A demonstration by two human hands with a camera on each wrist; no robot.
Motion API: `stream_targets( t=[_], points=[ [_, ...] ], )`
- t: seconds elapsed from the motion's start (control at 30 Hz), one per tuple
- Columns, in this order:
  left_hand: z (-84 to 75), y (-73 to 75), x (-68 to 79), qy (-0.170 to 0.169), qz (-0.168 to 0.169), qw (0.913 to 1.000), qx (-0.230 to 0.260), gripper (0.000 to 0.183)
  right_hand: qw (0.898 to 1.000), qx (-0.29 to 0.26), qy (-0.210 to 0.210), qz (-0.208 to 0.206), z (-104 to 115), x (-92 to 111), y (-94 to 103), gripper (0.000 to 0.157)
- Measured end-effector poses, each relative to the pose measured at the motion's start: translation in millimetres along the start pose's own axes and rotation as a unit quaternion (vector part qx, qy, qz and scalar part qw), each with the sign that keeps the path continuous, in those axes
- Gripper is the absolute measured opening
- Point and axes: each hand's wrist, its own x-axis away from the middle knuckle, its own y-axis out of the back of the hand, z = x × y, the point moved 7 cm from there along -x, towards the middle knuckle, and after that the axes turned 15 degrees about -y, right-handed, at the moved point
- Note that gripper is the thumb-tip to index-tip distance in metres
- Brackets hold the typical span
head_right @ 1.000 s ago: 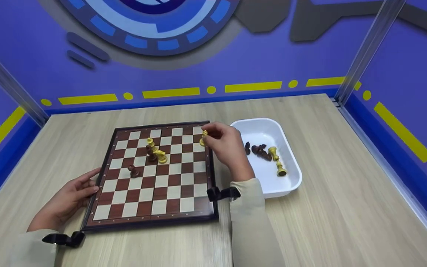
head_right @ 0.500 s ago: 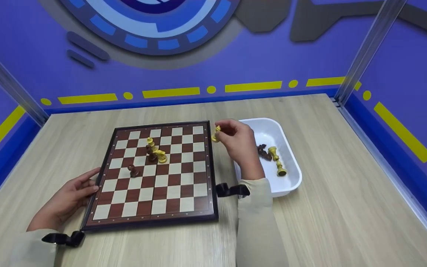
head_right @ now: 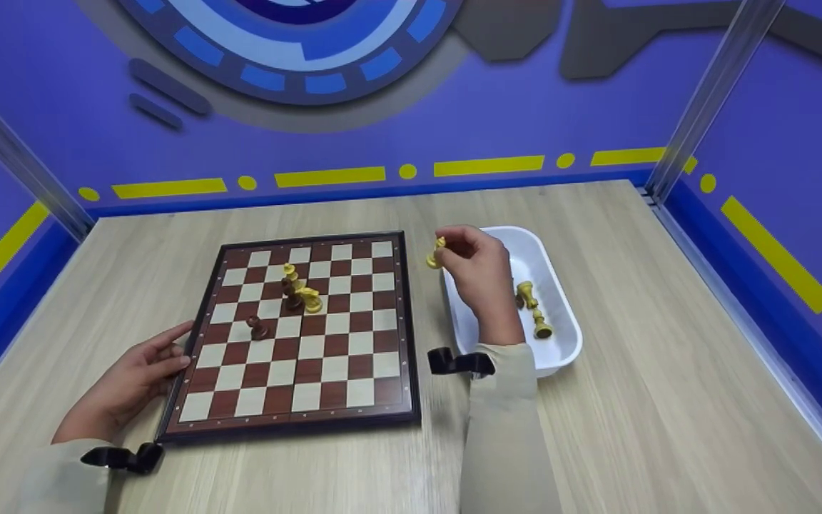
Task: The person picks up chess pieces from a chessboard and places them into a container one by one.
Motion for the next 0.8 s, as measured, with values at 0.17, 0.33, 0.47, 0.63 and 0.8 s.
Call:
stream_targets(
  t=[0.17,0.33,0.47,0.63,0.8],
  points=[
    [-0.3,-0.1,0.3,-0.002,0.002,1.0000,-0.002,0.066,1.000,-0.020,-0.020,-0.012,-3,-1,7.8,0.026],
    [-0.4,-0.7,0.2,0.003,-0.004,1.0000,0.001,0.066,0.999,-0.004,-0.031,-0.043,-5,-1,13.8,0.025],
    [0.3,-1.0,0.1,0.007,-0.004,0.9999,0.006,0.066,0.997,0.014,-0.039,-0.058,-7,-2,16.4,0.028],
    [-0.5,-1.0,0.4,0.008,-0.005,0.9999,0.008,0.067,0.996,0.022,-0.055,-0.063,-10,-3,19.4,0.028],
    [-1.7,-1.1,-0.1,0.005,-0.006,0.9999,0.011,0.067,0.995,0.019,-0.078,-0.061,-14,-5,21.7,0.030]
  ],
)
